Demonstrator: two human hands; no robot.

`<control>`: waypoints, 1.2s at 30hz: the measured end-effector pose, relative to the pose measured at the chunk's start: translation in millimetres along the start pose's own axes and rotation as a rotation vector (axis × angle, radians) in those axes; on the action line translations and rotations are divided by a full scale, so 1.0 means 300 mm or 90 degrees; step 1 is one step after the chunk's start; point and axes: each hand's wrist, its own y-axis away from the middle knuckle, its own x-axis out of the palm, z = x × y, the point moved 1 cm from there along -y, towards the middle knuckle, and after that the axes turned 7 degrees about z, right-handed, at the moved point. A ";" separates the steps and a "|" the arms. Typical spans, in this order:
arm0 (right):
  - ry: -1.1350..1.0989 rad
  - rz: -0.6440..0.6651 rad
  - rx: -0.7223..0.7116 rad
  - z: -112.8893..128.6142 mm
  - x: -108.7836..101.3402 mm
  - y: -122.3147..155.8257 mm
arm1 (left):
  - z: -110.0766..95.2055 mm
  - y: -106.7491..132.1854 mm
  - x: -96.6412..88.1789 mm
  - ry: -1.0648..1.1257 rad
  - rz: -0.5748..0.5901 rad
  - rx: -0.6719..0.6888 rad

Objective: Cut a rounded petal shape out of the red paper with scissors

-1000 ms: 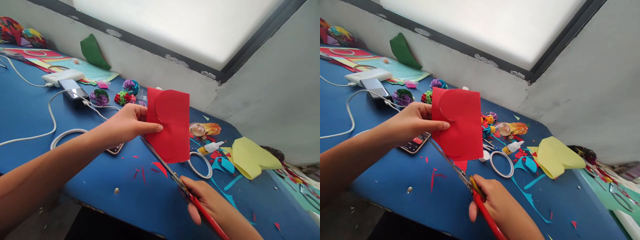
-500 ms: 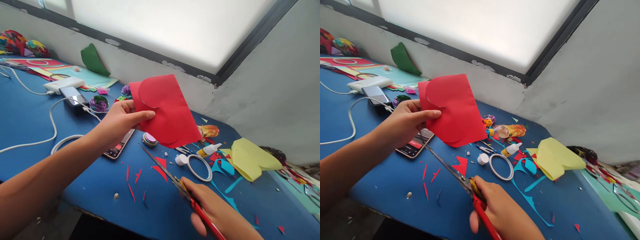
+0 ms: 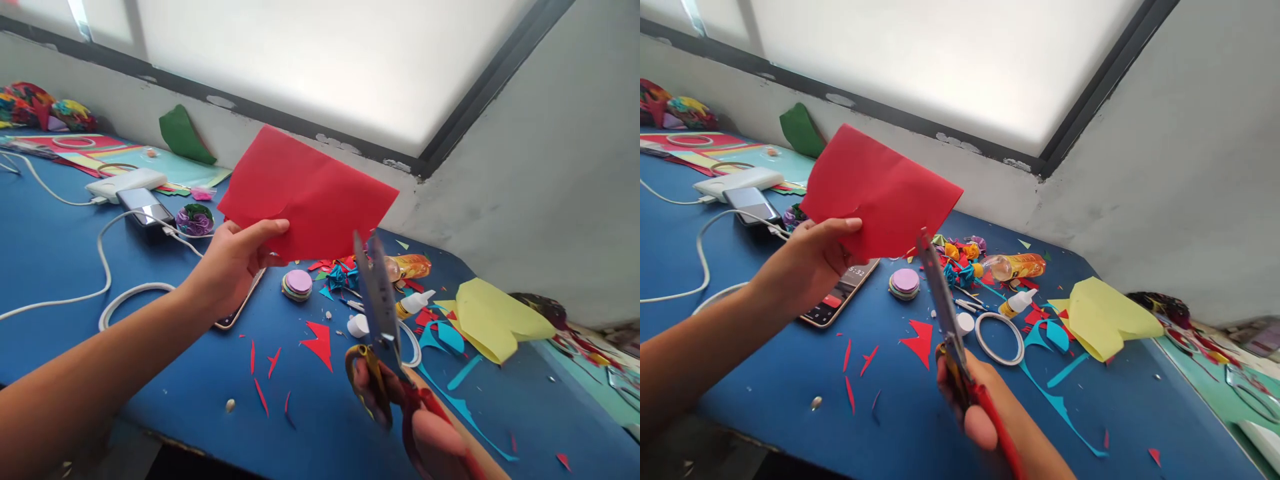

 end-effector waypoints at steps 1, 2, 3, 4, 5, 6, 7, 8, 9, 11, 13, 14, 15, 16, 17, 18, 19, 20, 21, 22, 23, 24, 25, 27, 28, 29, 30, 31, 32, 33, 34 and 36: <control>-0.075 -0.005 -0.001 0.001 0.012 -0.009 | 0.008 0.009 0.008 0.017 0.004 -0.021; -0.129 -0.064 -0.020 0.009 0.020 -0.015 | 0.018 0.018 0.016 0.027 0.012 -0.042; -0.167 -0.094 -0.065 0.023 0.029 -0.021 | 0.031 0.029 0.024 0.031 0.026 -0.055; -0.190 -0.134 -0.105 0.039 0.034 -0.024 | 0.047 0.042 0.032 0.034 0.040 -0.073; -0.206 -0.160 -0.141 0.055 0.039 -0.027 | 0.065 0.055 0.039 0.027 0.049 -0.093; -0.223 -0.189 -0.168 0.068 0.041 -0.029 | 0.085 0.070 0.046 0.009 0.061 -0.127; -0.238 -0.218 -0.173 0.076 0.040 -0.031 | 0.105 0.085 0.052 -0.016 0.071 -0.161; -0.247 -0.249 -0.167 0.078 0.038 -0.033 | 0.125 0.100 0.057 -0.044 0.083 -0.189; -0.253 -0.271 -0.164 0.077 0.033 -0.035 | 0.144 0.114 0.061 -0.075 0.091 -0.223; -0.253 -0.297 -0.153 0.065 0.018 -0.039 | 0.171 0.134 0.065 -0.123 0.130 -0.279; -0.248 -0.301 -0.140 0.053 -0.005 -0.041 | 0.176 0.134 0.063 -0.124 0.181 -0.310; -0.244 -0.296 -0.131 0.050 -0.018 -0.041 | 0.168 0.126 0.060 -0.107 0.200 -0.307; -0.241 -0.287 -0.122 0.050 -0.032 -0.040 | 0.153 0.111 0.055 -0.079 0.212 -0.280; -0.239 -0.271 -0.110 0.052 -0.045 -0.038 | 0.134 0.091 0.048 -0.061 0.221 -0.257; -0.236 -0.247 -0.094 0.055 -0.056 -0.036 | 0.113 0.069 0.040 -0.053 0.221 -0.244; -0.235 -0.213 -0.076 0.060 -0.065 -0.033 | 0.090 0.046 0.031 -0.046 0.225 -0.219; -0.235 -0.172 -0.057 0.064 -0.070 -0.030 | 0.069 0.025 0.023 -0.068 0.234 -0.195; -0.234 -0.127 -0.038 0.068 -0.071 -0.027 | 0.052 0.007 0.016 -0.126 0.249 -0.170; -0.233 -0.082 -0.021 0.071 -0.068 -0.023 | 0.040 -0.005 0.010 -0.224 0.258 -0.154; -0.231 -0.038 -0.005 0.072 -0.062 -0.020 | 0.035 -0.009 0.008 -0.318 0.291 -0.179; -0.226 0.002 0.009 0.073 -0.053 -0.017 | 0.038 -0.007 0.009 -0.399 0.338 -0.225; -0.221 0.036 0.023 0.072 -0.042 -0.015 | 0.045 0.002 0.012 -0.464 0.387 -0.278; -0.216 0.062 0.033 0.072 -0.028 -0.014 | 0.057 0.015 0.017 -0.502 0.439 -0.337; -0.198 0.100 0.047 0.071 -0.001 -0.015 | 0.087 0.047 0.029 -0.503 0.520 -0.442; -0.185 0.114 0.048 0.070 0.011 -0.016 | 0.103 0.062 0.034 -0.475 0.542 -0.488; -0.168 0.127 0.044 0.070 0.021 -0.019 | 0.119 0.074 0.038 -0.433 0.554 -0.534; -0.152 0.135 0.037 0.070 0.029 -0.021 | 0.132 0.083 0.040 -0.392 0.551 -0.567; -0.135 0.135 0.028 0.068 0.032 -0.023 | 0.143 0.088 0.040 -0.354 0.538 -0.588; -0.121 0.122 0.017 0.067 0.032 -0.024 | 0.151 0.090 0.039 -0.324 0.521 -0.605; -0.111 0.096 0.007 0.064 0.029 -0.026 | 0.157 0.091 0.037 -0.306 0.501 -0.619; -0.102 0.065 0.001 0.061 0.024 -0.026 | 0.162 0.091 0.035 -0.296 0.482 -0.633; -0.089 0.006 -0.002 0.055 0.010 -0.027 | 0.168 0.093 0.032 -0.289 0.460 -0.661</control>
